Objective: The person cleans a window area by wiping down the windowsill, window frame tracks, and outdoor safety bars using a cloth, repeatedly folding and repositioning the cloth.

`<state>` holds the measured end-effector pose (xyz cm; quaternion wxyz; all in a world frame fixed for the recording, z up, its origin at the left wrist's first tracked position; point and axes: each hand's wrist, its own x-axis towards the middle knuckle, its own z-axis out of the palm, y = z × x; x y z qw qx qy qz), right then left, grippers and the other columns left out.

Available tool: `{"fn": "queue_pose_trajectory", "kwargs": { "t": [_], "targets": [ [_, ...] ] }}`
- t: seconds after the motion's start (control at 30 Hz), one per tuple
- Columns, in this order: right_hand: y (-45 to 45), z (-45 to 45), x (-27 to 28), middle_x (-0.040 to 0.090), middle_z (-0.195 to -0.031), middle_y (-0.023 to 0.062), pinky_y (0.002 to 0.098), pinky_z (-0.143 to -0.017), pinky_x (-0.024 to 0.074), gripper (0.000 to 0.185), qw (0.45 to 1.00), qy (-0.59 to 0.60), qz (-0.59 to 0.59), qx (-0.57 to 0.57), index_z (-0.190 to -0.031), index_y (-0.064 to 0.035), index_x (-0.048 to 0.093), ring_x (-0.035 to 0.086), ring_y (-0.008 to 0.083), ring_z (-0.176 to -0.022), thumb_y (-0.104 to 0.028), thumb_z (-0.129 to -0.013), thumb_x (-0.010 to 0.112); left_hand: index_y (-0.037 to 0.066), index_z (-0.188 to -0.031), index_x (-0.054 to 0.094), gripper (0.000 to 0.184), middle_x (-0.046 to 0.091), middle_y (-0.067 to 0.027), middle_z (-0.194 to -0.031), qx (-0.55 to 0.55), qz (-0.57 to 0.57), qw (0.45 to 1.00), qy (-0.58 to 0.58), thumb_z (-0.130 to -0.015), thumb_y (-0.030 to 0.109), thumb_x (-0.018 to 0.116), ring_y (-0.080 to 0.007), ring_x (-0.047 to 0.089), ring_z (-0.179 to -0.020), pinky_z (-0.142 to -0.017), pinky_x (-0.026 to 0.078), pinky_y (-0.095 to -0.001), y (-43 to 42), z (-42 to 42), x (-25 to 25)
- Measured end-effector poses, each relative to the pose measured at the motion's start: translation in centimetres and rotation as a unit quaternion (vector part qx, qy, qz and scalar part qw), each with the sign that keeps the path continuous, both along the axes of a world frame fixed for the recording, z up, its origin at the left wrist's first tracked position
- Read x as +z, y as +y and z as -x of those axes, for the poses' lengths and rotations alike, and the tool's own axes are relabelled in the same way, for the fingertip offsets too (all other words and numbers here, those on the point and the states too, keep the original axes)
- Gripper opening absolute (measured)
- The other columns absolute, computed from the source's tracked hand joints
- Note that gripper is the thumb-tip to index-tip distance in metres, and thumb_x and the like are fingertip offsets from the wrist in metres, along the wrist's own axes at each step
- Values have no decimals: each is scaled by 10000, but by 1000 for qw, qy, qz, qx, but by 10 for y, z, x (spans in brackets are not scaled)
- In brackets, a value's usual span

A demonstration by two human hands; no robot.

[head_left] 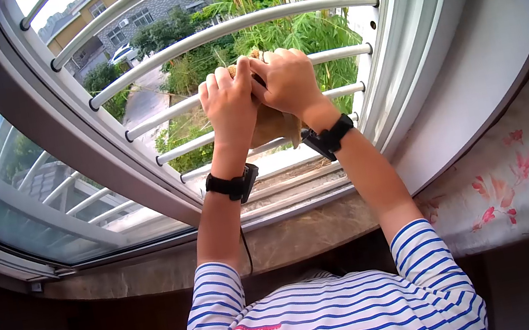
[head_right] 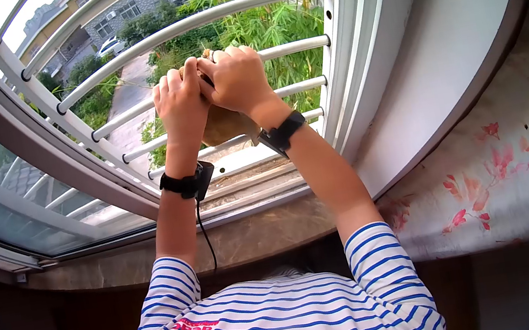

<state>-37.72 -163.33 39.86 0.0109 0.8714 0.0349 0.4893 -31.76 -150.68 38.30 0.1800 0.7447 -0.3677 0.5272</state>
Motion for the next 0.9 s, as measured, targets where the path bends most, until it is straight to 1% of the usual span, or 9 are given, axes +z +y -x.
{"fn": "queue_pose_trajectory", "kwargs": {
  "t": [0.1, 0.2, 0.3, 0.4, 0.53, 0.57, 0.67, 0.77, 0.9],
  "targets": [
    [-7, 5, -8, 631, -803, 40, 393, -696, 437, 216, 999, -29, 21, -27, -935, -196, 693, 591, 239, -751, -392, -885, 614, 155, -1209, 577, 382, 570, -78, -931, 22, -2, 999, 26, -835, 177, 646, -283, 583, -927, -886, 421, -445, -11, 9, -3],
    [-25, 12, -11, 636, -807, 43, 382, -723, 440, 225, 995, -95, 26, -30, -954, -183, 698, 596, 239, -769, -381, -888, 615, 146, -1246, 568, 408, 563, -94, -996, 2, 10, 999, 48, -844, 176, 631, -288, 558, -1031, -1021, 316, -536, -30, 24, -3],
    [-51, 31, -16, 642, -841, 51, 388, -861, 449, 238, 987, -135, 11, -87, -992, -162, 694, 602, 249, -865, -361, -891, 612, 150, -1293, 559, 443, 576, -133, -1026, -63, -6, 998, 20, -853, 147, 602, -314, 566, -1029, -1076, 304, -530, -67, 29, -7],
    [-64, 40, -22, 639, -949, 93, 434, -1043, 403, 359, 977, -152, -30, -148, -1135, -118, 652, 586, 295, -1026, -349, -862, 616, 151, -1285, 571, 426, 593, -149, -1058, -87, 18, 996, 3, -859, 132, 573, -331, 566, -1041, -1063, 337, -509, -92, 42, -4],
    [-54, 32, -28, 600, -1111, 175, 480, -1142, 308, 522, 968, -161, -66, -179, -1333, -101, 547, 518, 348, -1162, -369, -886, 589, 147, -1311, 567, 427, 605, -82, -1084, -144, 30, 989, 12, -884, 163, 555, -247, 566, -1077, -1052, 361, -431, -85, 37, -6],
    [-48, 31, -32, 579, -1197, 205, 505, -1168, 254, 537, 969, -144, -100, -173, -1377, -108, 511, 483, 367, -1221, -378, -916, 567, 115, -1352, 538, 465, 612, -79, -1114, -143, 11, 990, 5, -889, 152, 546, -236, 572, -1110, -1101, 348, -409, -79, 35, -6],
    [-39, 22, -41, 539, -1288, 240, 537, -1176, 213, 552, 966, -160, -138, -147, -1424, -133, 478, 452, 401, -1258, -397, -943, 545, 17, -1408, 463, 514, 619, -87, -1198, -110, -11, 994, -5, -910, 133, 512, -227, 566, -1199, -1208, 252, -401, -66, 35, -6],
    [-20, 16, -37, 578, -1215, 216, 533, -1157, 246, 506, 971, -165, -116, -128, -1359, -131, 541, 486, 388, -1216, -390, -926, 576, 7, -1420, 451, 522, 619, -87, -1197, -91, 16, 995, 22, -918, 140, 508, -210, 567, -1199, -1202, 262, -413, -46, 34, -9],
    [24, -3, -26, 622, -1040, 161, 509, -1075, 331, 412, 980, -165, -44, -103, -1205, -107, 644, 541, 335, -1074, -376, -896, 608, -49, -1432, 407, 568, 621, -101, -1240, 12, 3, 999, 36, -924, 168, 536, -228, 523, -1270, -1218, 172, -504, 4, 24, -13]
  ]
}}
